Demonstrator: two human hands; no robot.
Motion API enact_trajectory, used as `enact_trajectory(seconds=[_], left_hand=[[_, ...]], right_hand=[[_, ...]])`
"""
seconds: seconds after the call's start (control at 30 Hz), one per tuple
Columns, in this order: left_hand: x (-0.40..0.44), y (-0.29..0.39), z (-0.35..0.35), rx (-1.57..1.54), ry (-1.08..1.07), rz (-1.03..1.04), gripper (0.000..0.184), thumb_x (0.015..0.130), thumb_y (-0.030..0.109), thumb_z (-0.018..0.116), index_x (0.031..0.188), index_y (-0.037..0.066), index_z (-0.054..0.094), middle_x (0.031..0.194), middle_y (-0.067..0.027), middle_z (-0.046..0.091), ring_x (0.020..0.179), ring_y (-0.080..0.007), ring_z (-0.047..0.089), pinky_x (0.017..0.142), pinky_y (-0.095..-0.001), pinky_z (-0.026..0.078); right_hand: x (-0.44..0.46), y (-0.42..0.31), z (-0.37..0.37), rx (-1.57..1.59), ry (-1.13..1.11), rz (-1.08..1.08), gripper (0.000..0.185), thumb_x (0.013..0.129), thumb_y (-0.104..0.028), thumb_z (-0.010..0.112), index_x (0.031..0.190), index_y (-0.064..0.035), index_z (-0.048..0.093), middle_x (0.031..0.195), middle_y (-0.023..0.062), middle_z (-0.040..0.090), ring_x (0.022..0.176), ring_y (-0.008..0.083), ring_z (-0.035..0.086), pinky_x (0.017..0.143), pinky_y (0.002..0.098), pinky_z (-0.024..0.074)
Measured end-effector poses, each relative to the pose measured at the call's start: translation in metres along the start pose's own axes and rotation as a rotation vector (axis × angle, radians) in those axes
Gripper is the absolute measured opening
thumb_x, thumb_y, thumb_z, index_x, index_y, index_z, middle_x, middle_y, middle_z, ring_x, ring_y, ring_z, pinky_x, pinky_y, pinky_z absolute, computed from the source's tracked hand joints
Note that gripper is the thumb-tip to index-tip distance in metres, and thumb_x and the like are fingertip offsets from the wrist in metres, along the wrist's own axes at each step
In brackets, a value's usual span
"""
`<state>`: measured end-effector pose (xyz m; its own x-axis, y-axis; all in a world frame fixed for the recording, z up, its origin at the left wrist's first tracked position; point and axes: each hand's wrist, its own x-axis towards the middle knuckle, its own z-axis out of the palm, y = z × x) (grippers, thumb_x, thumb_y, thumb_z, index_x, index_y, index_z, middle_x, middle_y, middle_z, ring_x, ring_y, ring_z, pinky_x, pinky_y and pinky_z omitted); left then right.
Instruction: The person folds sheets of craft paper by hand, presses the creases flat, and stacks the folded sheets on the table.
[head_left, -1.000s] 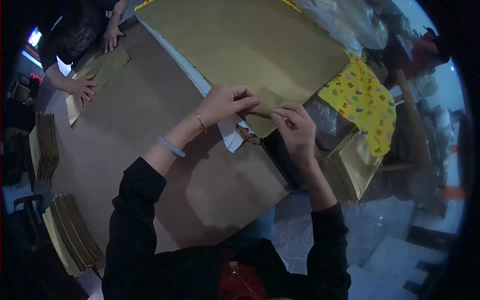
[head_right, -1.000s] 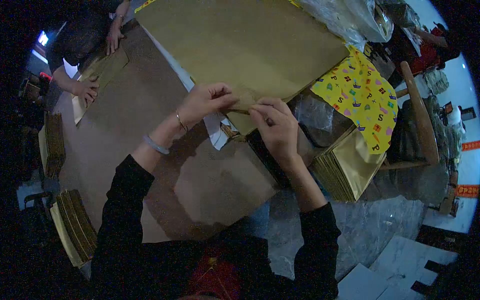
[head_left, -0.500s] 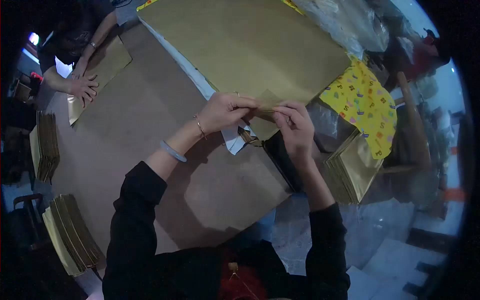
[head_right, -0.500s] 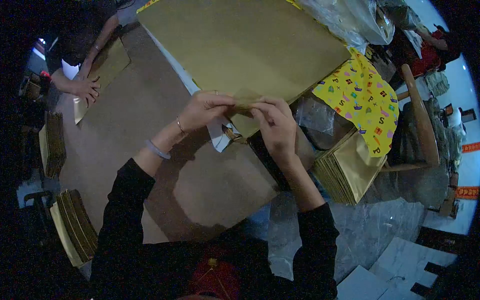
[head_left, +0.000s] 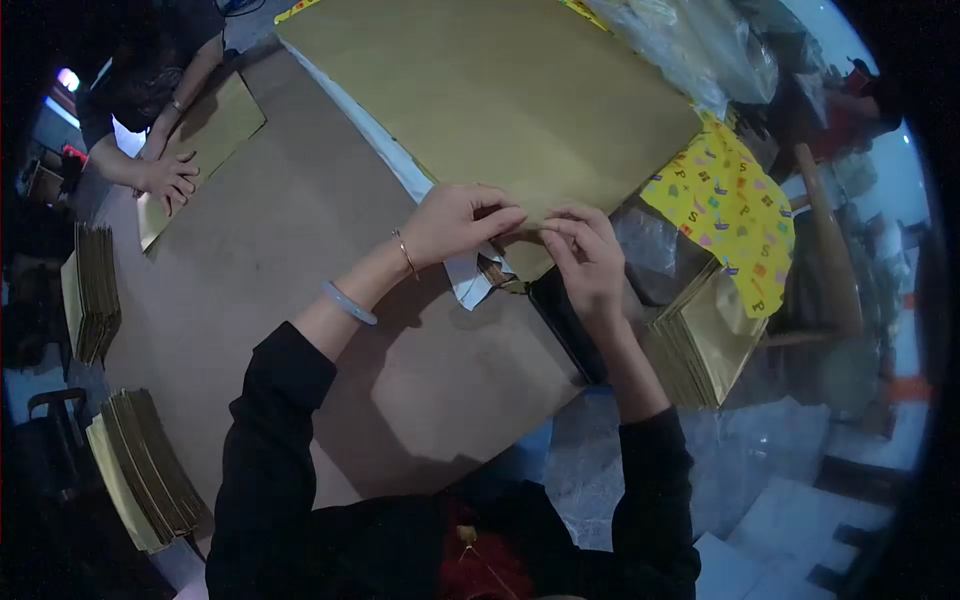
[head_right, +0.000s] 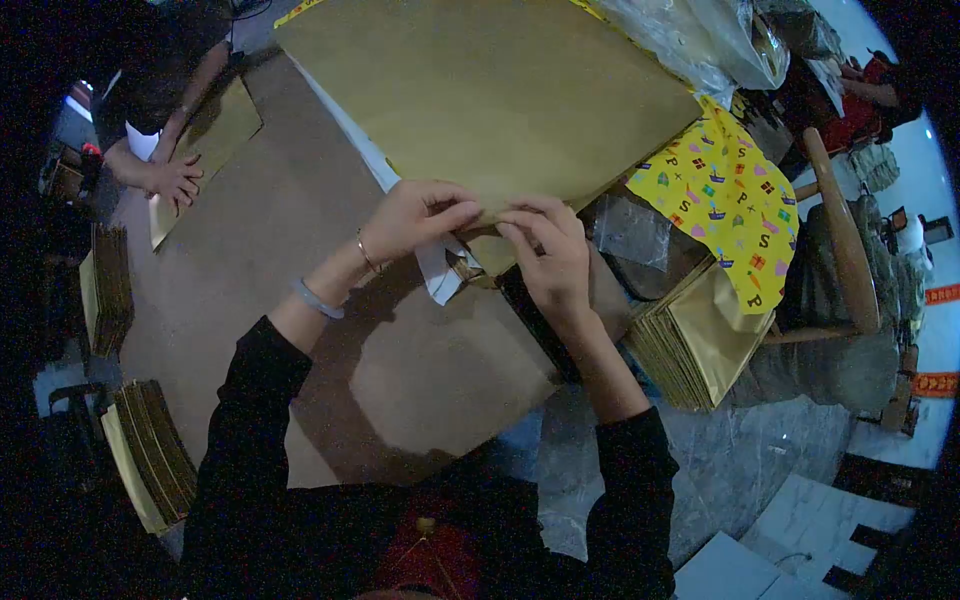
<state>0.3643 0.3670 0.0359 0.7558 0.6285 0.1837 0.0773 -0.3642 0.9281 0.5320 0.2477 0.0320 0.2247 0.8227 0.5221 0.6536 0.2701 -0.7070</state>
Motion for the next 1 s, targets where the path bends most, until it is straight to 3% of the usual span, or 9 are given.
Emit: enact_trajectory(seconds=[0.37, 0.5, 0.57, 0.6, 0.7, 0.77, 0.83, 0.87, 1.0], left_hand=[[0.002, 0.014, 0.000, 0.085, -0.037, -0.146, 0.017, 0.091, 0.017, 0.062, 0.092, 0.001, 0.066, 0.076, 0.0006, 0.065, 0.069, -0.0037, 0.056, 0.063, -0.0221, 0.049], [-0.005, 0.009, 0.000, 0.013, -0.002, -0.066, 0.022, 0.088, 0.025, 0.065, 0.097, 0.006, 0.068, 0.081, -0.0069, 0.070, 0.072, -0.0123, 0.067, 0.065, -0.0253, 0.051], [-0.009, 0.010, 0.000, 0.152, 0.049, 0.148, 0.029, 0.085, 0.027, 0.068, 0.107, 0.007, 0.064, 0.085, -0.0088, 0.070, 0.072, -0.0166, 0.067, 0.066, -0.0274, 0.053], [-0.011, 0.004, 0.004, 0.113, 0.095, 0.217, 0.044, 0.081, 0.028, 0.072, 0.116, 0.006, 0.058, 0.095, -0.0116, 0.068, 0.083, -0.0219, 0.067, 0.074, -0.0319, 0.053], [-0.011, 0.010, 0.008, 0.147, 0.188, 0.329, 0.055, 0.074, 0.028, 0.077, 0.118, 0.004, 0.056, 0.106, -0.0142, 0.064, 0.099, -0.0274, 0.063, 0.086, -0.0362, 0.050], [-0.012, 0.011, 0.008, 0.214, 0.129, 0.248, 0.053, 0.072, 0.024, 0.077, 0.116, 0.003, 0.057, 0.113, -0.0142, 0.061, 0.109, -0.0296, 0.057, 0.093, -0.0392, 0.046], [-0.008, -0.001, 0.014, 0.559, 0.254, 0.578, 0.048, 0.074, 0.020, 0.075, 0.116, 0.004, 0.057, 0.111, -0.0136, 0.062, 0.106, -0.0300, 0.059, 0.092, -0.0411, 0.047], [-0.008, -0.001, 0.016, 0.520, 0.265, 0.552, 0.035, 0.076, 0.015, 0.071, 0.109, 0.006, 0.061, 0.106, -0.0116, 0.064, 0.105, -0.0280, 0.060, 0.092, -0.0423, 0.047], [-0.010, -0.012, 0.017, 0.539, 0.231, 0.581, 0.024, 0.076, 0.014, 0.070, 0.098, 0.007, 0.064, 0.100, -0.0094, 0.067, 0.105, -0.0251, 0.062, 0.093, -0.0421, 0.047]], right_hand=[[0.001, -0.001, -0.001, 0.003, 0.008, -0.008, 0.010, 0.079, -0.005, 0.068, 0.089, -0.0036, 0.067, 0.115, 0.0107, 0.057, 0.085, 0.0202, 0.059, 0.076, 0.0325, 0.0474], [-0.001, 0.002, 0.005, 0.103, 0.059, 0.032, 0.014, 0.079, -0.004, 0.069, 0.092, -0.0043, 0.065, 0.108, 0.0105, 0.057, 0.088, 0.0225, 0.057, 0.075, 0.0325, 0.0473], [0.000, 0.004, 0.004, 0.075, 0.066, 0.031, 0.015, 0.079, -0.004, 0.069, 0.094, -0.0050, 0.063, 0.102, 0.0098, 0.058, 0.089, 0.0239, 0.056, 0.074, 0.0324, 0.0465], [-0.001, 0.003, 0.003, 0.020, 0.063, 0.019, 0.015, 0.079, -0.004, 0.069, 0.093, -0.0050, 0.062, 0.100, 0.0094, 0.059, 0.089, 0.0246, 0.056, 0.073, 0.0321, 0.0462], [-0.002, 0.004, 0.004, -0.011, 0.079, 0.025, 0.016, 0.079, -0.004, 0.069, 0.093, -0.0051, 0.062, 0.096, 0.0085, 0.060, 0.088, 0.0257, 0.056, 0.071, 0.0321, 0.0457], [-0.005, 0.007, 0.006, 0.013, 0.093, 0.040, 0.017, 0.078, -0.004, 0.070, 0.093, -0.0052, 0.061, 0.095, 0.0080, 0.060, 0.087, 0.0261, 0.056, 0.071, 0.0324, 0.0455], [-0.005, 0.012, 0.006, -0.018, 0.074, -0.002, 0.025, 0.077, -0.006, 0.072, 0.099, -0.0065, 0.060, 0.099, 0.0097, 0.059, 0.088, 0.0266, 0.055, 0.071, 0.0322, 0.0455], [-0.005, 0.011, 0.007, -0.019, 0.075, -0.004, 0.025, 0.077, -0.006, 0.072, 0.099, -0.0065, 0.060, 0.099, 0.0097, 0.059, 0.088, 0.0266, 0.055, 0.071, 0.0322, 0.0455], [-0.005, -0.007, 0.006, -0.004, 0.183, -0.003, 0.047, 0.074, -0.008, 0.074, 0.117, -0.0097, 0.055, 0.106, 0.0127, 0.057, 0.090, 0.0278, 0.055, 0.074, 0.0341, 0.0447]])
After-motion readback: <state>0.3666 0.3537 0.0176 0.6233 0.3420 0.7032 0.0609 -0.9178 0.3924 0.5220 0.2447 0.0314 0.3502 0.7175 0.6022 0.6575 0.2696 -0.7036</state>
